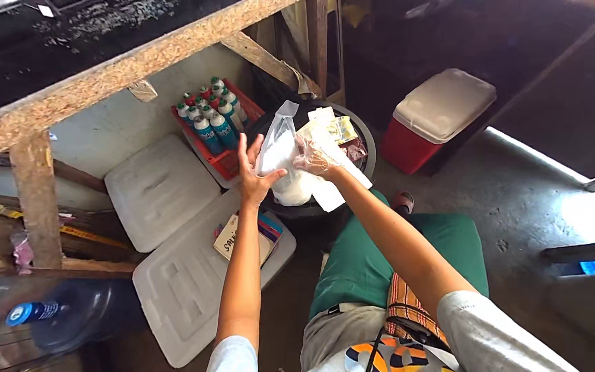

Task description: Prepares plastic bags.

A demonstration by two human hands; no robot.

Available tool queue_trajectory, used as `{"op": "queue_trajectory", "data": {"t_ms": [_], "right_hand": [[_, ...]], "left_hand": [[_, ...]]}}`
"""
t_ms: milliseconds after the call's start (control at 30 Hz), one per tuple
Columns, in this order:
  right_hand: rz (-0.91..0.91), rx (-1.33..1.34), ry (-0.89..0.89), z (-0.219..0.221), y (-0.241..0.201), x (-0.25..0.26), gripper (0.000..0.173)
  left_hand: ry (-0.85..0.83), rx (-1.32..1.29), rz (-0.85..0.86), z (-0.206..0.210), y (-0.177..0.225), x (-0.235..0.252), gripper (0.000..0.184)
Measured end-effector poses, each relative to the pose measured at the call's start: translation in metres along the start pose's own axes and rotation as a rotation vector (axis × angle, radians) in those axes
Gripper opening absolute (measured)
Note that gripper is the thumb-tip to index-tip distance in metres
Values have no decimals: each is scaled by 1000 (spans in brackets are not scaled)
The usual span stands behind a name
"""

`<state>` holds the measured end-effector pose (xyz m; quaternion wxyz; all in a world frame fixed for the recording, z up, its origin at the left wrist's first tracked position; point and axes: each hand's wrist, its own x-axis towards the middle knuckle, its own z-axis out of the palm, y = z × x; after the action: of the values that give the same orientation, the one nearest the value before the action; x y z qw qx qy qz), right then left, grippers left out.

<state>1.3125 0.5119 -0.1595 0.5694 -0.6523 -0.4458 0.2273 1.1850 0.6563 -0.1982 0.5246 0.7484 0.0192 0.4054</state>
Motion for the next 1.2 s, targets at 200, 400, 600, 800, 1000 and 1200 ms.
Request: {"op": "queue_trajectory", "data": {"t_ms": [200,400,600,800,1000,1200], "right_hand": [[4,-108,-56,9,29,-12,83],[-65,-329,12,29,76,-14,81],[265,-578,-194,26,74,-32,92],[87,-283,-16,3,23,-20,121],[-37,-40,181,30,17,-2,82],[93,-129,79,-8,67,-102,89]], "left_hand": [[201,-58,-163,36,-24,-22,94],[192,42,-323,41,-42,-40,97],[-9,271,-448,39,-63,-65,90],[-149,350,-491,27,-61,-55,98],[-176,331,-502,30,-65,-58,95],[-74,534,-439,39,-60,-66,85]]}}
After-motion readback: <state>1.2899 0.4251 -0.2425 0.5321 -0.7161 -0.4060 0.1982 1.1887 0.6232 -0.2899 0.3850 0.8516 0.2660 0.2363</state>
